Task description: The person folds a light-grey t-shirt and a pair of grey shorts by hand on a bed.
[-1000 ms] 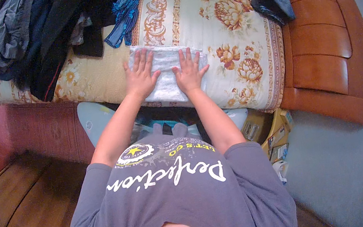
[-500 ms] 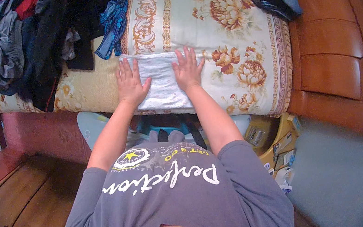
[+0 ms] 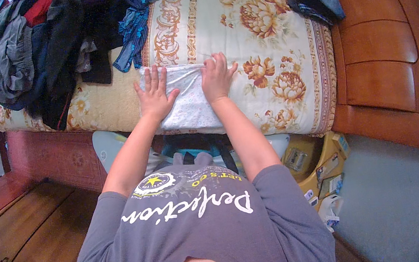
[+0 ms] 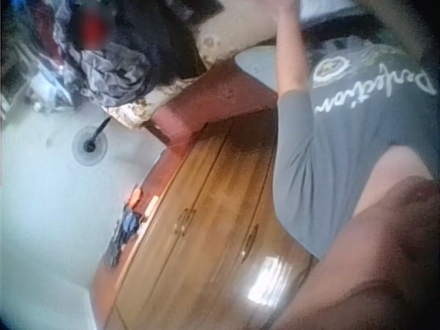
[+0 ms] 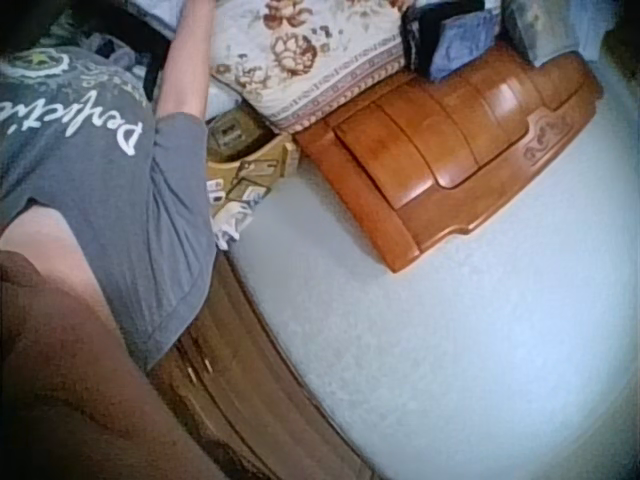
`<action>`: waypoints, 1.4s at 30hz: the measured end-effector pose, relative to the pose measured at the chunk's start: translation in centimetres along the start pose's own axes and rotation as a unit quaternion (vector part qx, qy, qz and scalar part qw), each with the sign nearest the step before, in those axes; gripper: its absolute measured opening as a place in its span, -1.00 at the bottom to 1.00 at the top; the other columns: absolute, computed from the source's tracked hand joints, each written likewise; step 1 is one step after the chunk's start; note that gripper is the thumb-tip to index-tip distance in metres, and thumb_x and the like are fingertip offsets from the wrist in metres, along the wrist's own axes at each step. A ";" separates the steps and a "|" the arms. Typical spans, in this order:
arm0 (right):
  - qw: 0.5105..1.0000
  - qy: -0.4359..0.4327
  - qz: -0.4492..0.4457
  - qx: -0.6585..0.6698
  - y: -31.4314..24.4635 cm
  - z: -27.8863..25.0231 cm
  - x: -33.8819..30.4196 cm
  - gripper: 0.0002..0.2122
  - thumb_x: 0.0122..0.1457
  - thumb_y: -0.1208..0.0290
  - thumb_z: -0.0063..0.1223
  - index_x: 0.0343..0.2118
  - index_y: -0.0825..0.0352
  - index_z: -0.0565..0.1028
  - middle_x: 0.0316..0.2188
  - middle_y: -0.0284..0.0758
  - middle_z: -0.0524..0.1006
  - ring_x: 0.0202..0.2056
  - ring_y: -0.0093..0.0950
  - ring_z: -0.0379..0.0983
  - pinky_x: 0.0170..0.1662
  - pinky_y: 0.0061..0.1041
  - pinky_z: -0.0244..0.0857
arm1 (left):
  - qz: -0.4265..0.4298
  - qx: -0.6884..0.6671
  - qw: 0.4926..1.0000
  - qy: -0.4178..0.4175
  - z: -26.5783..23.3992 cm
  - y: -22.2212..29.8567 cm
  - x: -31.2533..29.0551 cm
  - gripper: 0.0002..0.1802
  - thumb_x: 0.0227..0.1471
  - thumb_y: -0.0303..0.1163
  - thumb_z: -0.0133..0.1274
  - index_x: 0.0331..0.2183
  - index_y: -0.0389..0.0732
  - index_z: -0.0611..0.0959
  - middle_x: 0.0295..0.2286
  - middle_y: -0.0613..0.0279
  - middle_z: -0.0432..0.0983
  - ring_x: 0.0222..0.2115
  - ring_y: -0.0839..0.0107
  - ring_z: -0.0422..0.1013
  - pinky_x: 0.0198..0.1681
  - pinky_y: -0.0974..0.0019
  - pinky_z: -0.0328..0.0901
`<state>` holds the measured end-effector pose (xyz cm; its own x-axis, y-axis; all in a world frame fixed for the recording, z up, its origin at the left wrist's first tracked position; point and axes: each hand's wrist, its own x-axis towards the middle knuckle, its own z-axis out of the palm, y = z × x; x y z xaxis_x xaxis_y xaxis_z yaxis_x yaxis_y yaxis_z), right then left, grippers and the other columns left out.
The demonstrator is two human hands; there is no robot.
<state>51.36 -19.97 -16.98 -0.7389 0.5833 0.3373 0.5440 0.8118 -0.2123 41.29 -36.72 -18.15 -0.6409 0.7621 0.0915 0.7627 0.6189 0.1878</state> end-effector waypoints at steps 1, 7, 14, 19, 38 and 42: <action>1.000 0.016 -0.011 -0.009 -0.6 -0.3 -0.7 -0.65 -0.01 0.21 0.07 -0.13 0.14 0.38 0.07 -0.30 0.18 0.19 -0.27 -0.07 0.07 0.26 -0.30 | 0.000 0.002 1.000 0.006 0.2 0.0 -0.1 -0.13 -0.03 0.22 -0.23 0.20 0.04 -0.06 0.22 0.24 -0.40 0.23 0.26 -0.50 0.09 -0.35 -0.43; 0.981 -0.193 -0.021 -0.009 -3.3 -0.9 -6.6 -0.20 -0.03 -0.16 -0.08 0.22 0.12 -0.07 0.28 -0.38 -0.32 0.27 -0.24 -0.50 0.06 0.33 -0.50 | -0.025 -0.029 0.999 -0.003 -0.3 0.0 0.3 -0.16 -0.01 0.19 -0.25 0.20 0.01 -0.05 0.22 0.22 -0.31 0.23 0.25 -0.39 0.13 -0.28 -0.43; 0.986 -0.169 0.000 -0.010 0.2 -0.6 -7.7 -0.16 -0.03 -0.24 -0.16 0.23 0.14 -0.14 0.27 -0.23 -0.29 0.27 -0.23 -0.44 0.13 0.19 -0.45 | -0.076 -0.006 0.997 -0.007 -0.4 -2.7 2.5 -0.30 0.04 0.11 -0.28 0.17 0.06 0.08 0.17 0.17 -0.07 0.21 0.24 -0.20 0.17 -0.16 -0.42; 0.986 -0.163 0.036 0.019 2.6 0.0 -4.1 -0.24 0.00 -0.05 -0.03 0.20 0.19 -0.04 0.22 -0.19 -0.08 0.25 -0.31 -0.25 0.14 0.11 -0.32 | -0.007 -0.038 0.999 -0.003 -1.0 -3.6 3.2 -0.45 0.01 -0.11 -0.09 0.04 -0.02 0.29 0.06 0.18 0.16 0.13 0.27 0.00 0.11 -0.16 -0.22; 0.970 -0.025 -0.201 0.131 3.3 -15.3 0.8 -0.90 -0.18 0.58 -0.01 -0.52 0.31 0.39 -0.52 -0.26 0.38 -0.36 -0.26 0.34 -0.27 -0.32 0.21 | 0.223 -0.105 0.948 0.200 -14.0 -3.2 1.1 -0.79 -0.34 -0.60 0.02 -0.51 -0.16 0.44 -0.48 0.21 0.38 -0.39 0.21 0.35 -0.29 0.21 0.23; 0.970 0.041 -0.204 0.127 3.5 -12.8 -6.6 -0.90 -0.24 0.61 -0.06 -0.60 0.29 0.32 -0.54 -0.29 0.32 -0.38 -0.27 0.29 -0.26 -0.34 0.17 | 0.215 -0.108 0.933 0.269 -9.7 -1.9 -7.6 -0.86 -0.29 -0.51 0.00 -0.52 -0.12 0.44 -0.48 0.27 0.36 -0.42 0.29 0.34 -0.36 0.24 0.23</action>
<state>63.23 -21.33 -8.24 -0.8319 0.2173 0.5107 0.0904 0.9609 -0.2615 43.86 -45.53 -9.68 -0.2756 0.6899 0.6694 0.9610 0.1821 0.2080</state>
